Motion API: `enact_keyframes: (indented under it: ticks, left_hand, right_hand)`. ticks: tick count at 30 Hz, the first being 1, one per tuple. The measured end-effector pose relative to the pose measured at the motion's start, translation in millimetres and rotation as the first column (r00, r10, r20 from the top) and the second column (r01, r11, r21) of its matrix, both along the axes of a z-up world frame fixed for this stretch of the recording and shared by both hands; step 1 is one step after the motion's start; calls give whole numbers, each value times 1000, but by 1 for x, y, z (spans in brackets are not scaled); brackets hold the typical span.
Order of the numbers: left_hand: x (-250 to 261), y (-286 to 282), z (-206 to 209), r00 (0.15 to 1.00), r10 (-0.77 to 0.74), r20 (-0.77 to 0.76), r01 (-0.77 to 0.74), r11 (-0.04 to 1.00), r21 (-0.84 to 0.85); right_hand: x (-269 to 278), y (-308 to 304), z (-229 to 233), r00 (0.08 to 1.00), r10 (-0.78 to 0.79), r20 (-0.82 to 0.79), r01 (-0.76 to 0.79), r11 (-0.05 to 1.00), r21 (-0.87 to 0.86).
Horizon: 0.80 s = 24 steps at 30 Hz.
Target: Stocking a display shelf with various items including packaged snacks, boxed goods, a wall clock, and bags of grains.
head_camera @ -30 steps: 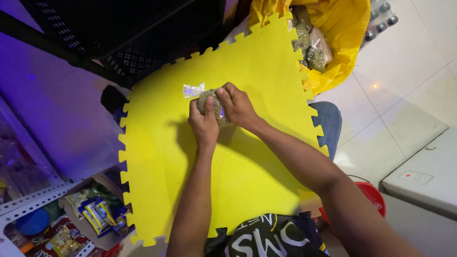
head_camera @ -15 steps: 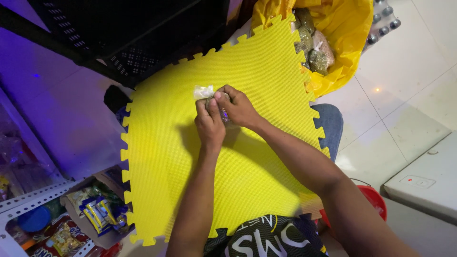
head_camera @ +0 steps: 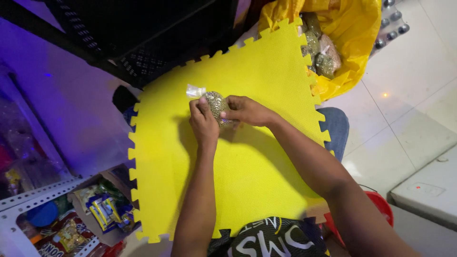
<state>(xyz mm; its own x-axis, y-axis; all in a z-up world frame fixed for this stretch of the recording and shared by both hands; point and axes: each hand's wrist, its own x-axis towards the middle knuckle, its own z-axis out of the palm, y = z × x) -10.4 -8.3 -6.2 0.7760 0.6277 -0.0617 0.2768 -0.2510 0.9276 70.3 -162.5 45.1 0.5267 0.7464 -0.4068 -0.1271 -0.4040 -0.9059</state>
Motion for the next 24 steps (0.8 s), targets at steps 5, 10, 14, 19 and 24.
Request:
enact_keyframes:
  ticks: [5,10,14,19,24]
  left_hand:
    - [-2,20,16,976,-96,-194,82,993,-80]
    - [-9,48,38,983,-183,0,175,941,-290]
    - [17,83,57,986,-160,-38,139,936,-324]
    - [81,144,42,979,-55,194,88,982,-165]
    - [150,195,71,922,140,362,-200,971,135]
  right_hand:
    - [3,9,-3,992,-96,-80,98,995,23]
    - [5,37,29,985,-171,-37,166,978,-127]
    - [40,75,24,955,-193,-226,220,970,102]
    - [96,142,32,972,-168,-164,211,933,293]
    - [184,231,13,955,-233,-183,285,893,348]
